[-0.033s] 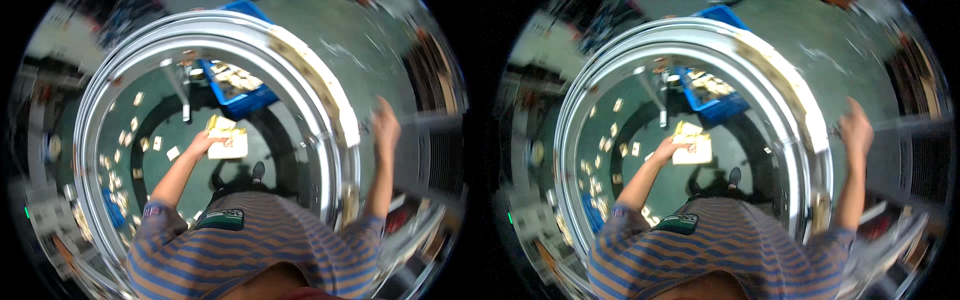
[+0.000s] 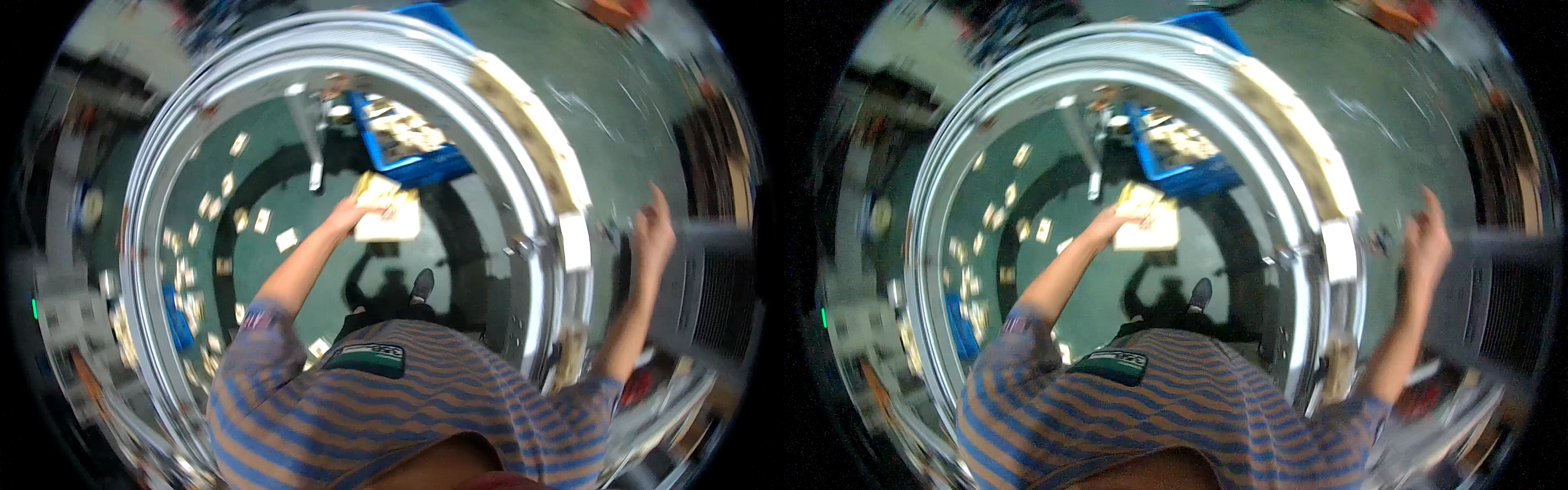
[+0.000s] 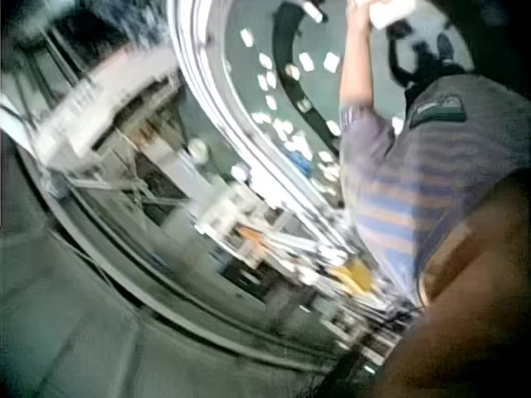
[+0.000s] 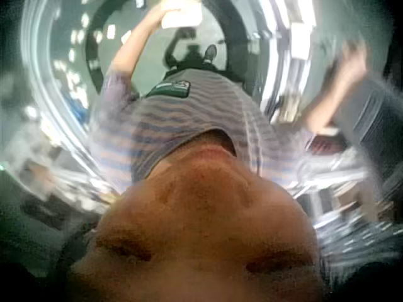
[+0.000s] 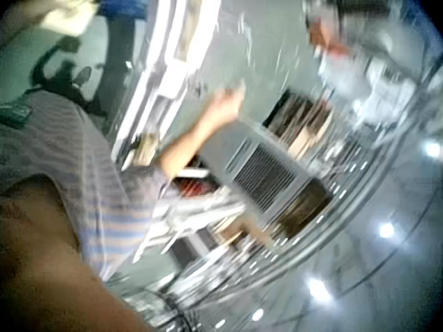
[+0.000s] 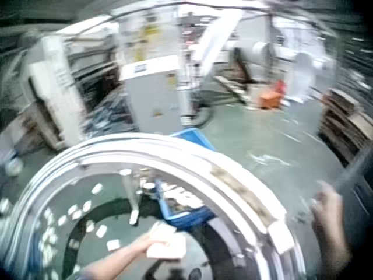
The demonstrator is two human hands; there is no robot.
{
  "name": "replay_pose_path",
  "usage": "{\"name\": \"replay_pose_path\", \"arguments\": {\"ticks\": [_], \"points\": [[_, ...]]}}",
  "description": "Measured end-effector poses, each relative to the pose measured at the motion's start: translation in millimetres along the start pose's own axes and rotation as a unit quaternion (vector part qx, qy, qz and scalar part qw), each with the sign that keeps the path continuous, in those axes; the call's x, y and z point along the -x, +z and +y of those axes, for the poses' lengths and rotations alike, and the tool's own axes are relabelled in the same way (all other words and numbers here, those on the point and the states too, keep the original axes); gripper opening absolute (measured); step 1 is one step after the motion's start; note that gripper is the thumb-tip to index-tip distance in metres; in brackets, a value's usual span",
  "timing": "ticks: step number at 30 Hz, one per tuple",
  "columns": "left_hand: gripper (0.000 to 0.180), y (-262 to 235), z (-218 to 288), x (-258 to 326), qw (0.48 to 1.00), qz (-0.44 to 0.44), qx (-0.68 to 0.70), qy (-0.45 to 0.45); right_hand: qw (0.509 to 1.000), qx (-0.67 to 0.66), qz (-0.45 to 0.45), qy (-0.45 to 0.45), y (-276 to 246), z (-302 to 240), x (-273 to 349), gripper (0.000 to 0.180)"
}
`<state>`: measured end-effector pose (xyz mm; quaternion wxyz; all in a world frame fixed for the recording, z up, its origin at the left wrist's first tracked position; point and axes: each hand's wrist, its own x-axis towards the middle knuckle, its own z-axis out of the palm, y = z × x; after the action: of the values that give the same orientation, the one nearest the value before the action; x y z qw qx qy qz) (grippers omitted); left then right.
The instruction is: The person picks up boxes from the floor and places them onto a conveyor belt, then takes boxes from the conveyor belt and places them into a larger cardboard box.
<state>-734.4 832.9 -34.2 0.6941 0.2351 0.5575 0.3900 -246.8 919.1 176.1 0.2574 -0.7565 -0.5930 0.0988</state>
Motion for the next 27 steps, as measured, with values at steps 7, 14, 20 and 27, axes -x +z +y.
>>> {"name": "replay_pose_path", "arguments": {"ticks": [7,14,20,27], "points": [[0.078,-17.1,15.9,-79.2,0.962,0.097,-0.112,0.23,0.937,0.131,-0.323,0.026,52.4,29.1,21.0,0.095],[0.077,-75.6,-104.8,44.6,0.977,0.16,-0.117,0.077,0.995,0.001,-0.102,0.023,30.9,60.6,125.8,0.103],[0.067,-47.2,-139.3,65.6,0.992,0.117,-0.053,-0.01,0.989,0.127,0.002,-0.077,75.8,56.0,126.6,0.057],[0.075,-69.3,-123.7,121.5,0.959,0.137,-0.206,0.14,0.953,-0.064,0.023,-0.294,12.8,8.8,109.9,0.04]]}}
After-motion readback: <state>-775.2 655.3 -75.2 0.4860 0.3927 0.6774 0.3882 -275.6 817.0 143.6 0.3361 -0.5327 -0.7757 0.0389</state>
